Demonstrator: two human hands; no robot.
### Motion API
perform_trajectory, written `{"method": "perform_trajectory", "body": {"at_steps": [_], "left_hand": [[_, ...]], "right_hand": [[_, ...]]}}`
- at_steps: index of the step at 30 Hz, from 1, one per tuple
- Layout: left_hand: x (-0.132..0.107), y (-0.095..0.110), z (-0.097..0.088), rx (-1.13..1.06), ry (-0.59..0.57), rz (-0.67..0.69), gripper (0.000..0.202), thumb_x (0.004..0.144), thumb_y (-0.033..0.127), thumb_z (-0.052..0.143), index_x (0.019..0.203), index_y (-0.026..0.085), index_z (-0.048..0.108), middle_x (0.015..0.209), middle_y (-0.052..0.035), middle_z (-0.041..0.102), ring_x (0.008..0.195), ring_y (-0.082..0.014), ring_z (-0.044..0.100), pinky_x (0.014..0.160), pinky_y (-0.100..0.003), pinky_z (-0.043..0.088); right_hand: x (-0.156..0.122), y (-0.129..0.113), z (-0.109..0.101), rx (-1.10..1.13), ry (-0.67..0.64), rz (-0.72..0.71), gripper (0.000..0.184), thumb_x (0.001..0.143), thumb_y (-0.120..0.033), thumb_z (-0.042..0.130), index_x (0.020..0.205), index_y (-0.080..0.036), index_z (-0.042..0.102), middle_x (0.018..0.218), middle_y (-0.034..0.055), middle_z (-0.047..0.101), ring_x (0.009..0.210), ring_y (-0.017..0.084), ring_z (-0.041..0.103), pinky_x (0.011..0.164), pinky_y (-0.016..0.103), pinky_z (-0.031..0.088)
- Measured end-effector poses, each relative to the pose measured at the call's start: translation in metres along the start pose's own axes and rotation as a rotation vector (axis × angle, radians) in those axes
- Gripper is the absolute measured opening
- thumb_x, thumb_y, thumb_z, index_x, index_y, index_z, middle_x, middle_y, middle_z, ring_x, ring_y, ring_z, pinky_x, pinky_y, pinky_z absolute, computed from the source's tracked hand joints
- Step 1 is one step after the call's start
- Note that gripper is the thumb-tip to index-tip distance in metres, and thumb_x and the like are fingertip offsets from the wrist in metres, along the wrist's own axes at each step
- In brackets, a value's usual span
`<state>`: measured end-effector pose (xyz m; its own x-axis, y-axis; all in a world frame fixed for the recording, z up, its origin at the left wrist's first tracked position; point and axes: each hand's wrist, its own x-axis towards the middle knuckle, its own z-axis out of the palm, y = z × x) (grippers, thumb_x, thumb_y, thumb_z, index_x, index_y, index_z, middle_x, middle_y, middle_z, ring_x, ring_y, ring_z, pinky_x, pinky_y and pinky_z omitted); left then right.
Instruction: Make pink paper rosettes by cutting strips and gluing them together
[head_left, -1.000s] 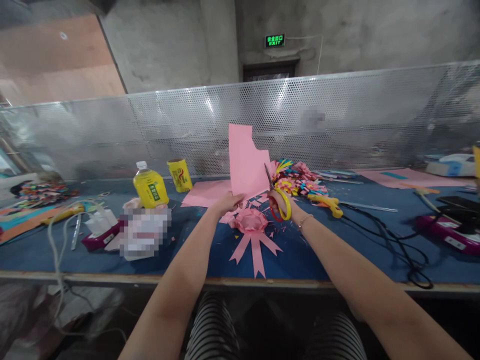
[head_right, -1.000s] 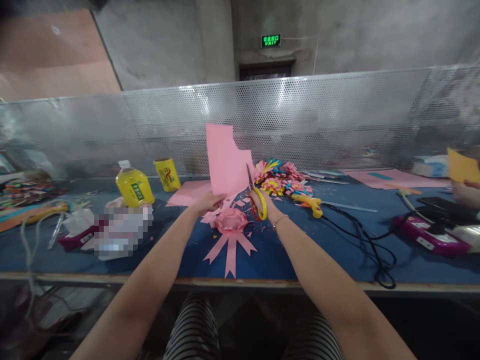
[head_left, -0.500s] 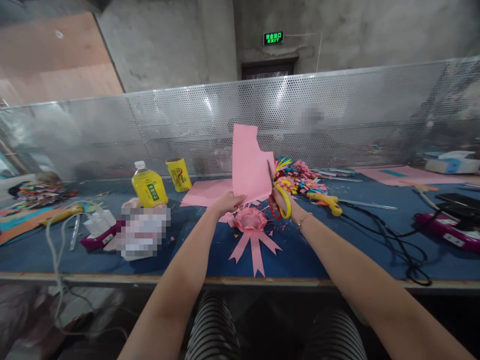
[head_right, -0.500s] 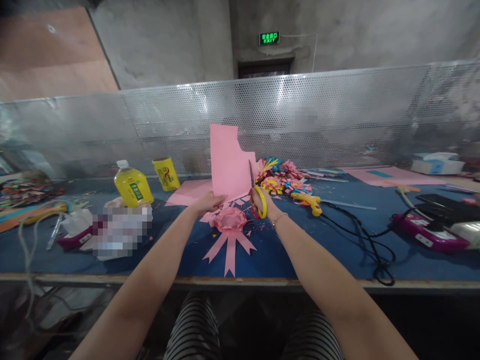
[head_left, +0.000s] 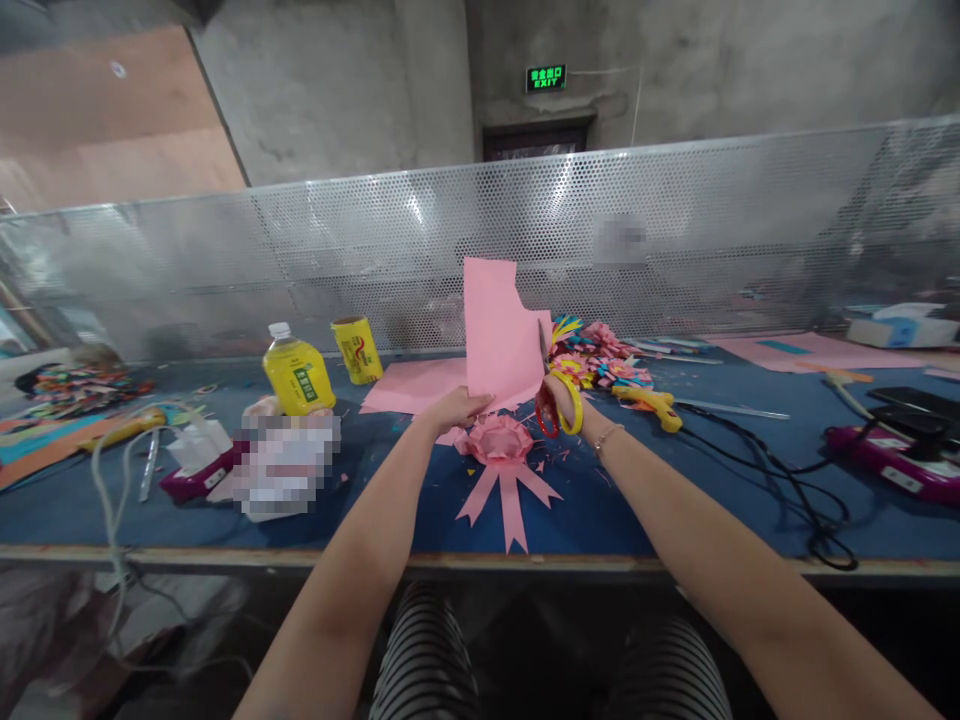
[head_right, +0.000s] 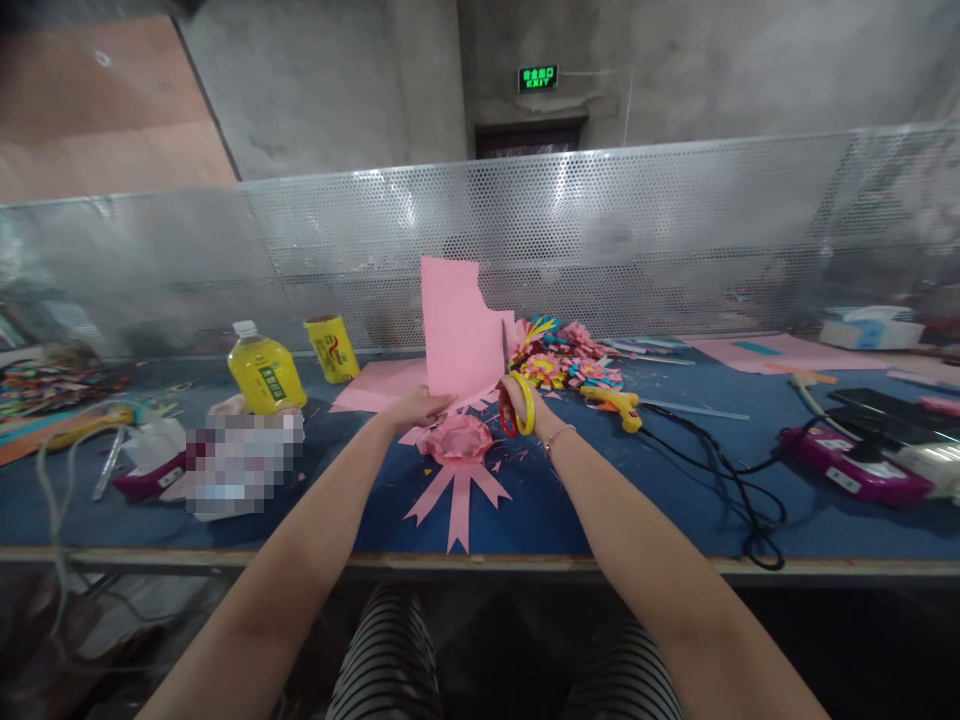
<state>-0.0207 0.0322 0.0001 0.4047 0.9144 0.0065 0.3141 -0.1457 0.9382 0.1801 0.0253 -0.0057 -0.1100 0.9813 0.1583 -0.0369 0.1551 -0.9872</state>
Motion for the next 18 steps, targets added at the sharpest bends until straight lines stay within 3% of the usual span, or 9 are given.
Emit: {"method": "perform_trajectory", "body": {"at_steps": [9, 18], "left_hand": [[-0.0060, 0.0051, 0.0056, 0.035, -0.031, -0.022, 0.041, 0.062, 0.049, 0.061, 0.061, 0.016, 0.038, 0.042, 0.0077, 0.030, 0.036, -0.0017, 0.021, 0.037, -0.018, 0.014], [-0.0022, 0.0011, 0.0038, -0.014, 0.023, -0.013, 0.039, 0.062, 0.048, 0.062, 0.072, 0.013, 0.049, 0.047, 0.0074, 0.031, 0.039, -0.0017, 0.022, 0.039, -0.017, 0.016]], "right_hand": [[-0.0014, 0.0023, -0.0017, 0.001, 0.015, -0.016, 0.029, 0.078, -0.028, 0.039, 0.050, -0.020, 0.034, 0.034, -0.0038, 0.035, 0.032, 0.007, 0.032, 0.034, 0.021, 0.026], [0.0031, 0.0075, -0.0023, -0.045, 0.056, -0.100, 0.027, 0.073, -0.023, 0.042, 0.047, -0.020, 0.033, 0.031, -0.0048, 0.032, 0.029, 0.006, 0.029, 0.032, 0.020, 0.025]]}}
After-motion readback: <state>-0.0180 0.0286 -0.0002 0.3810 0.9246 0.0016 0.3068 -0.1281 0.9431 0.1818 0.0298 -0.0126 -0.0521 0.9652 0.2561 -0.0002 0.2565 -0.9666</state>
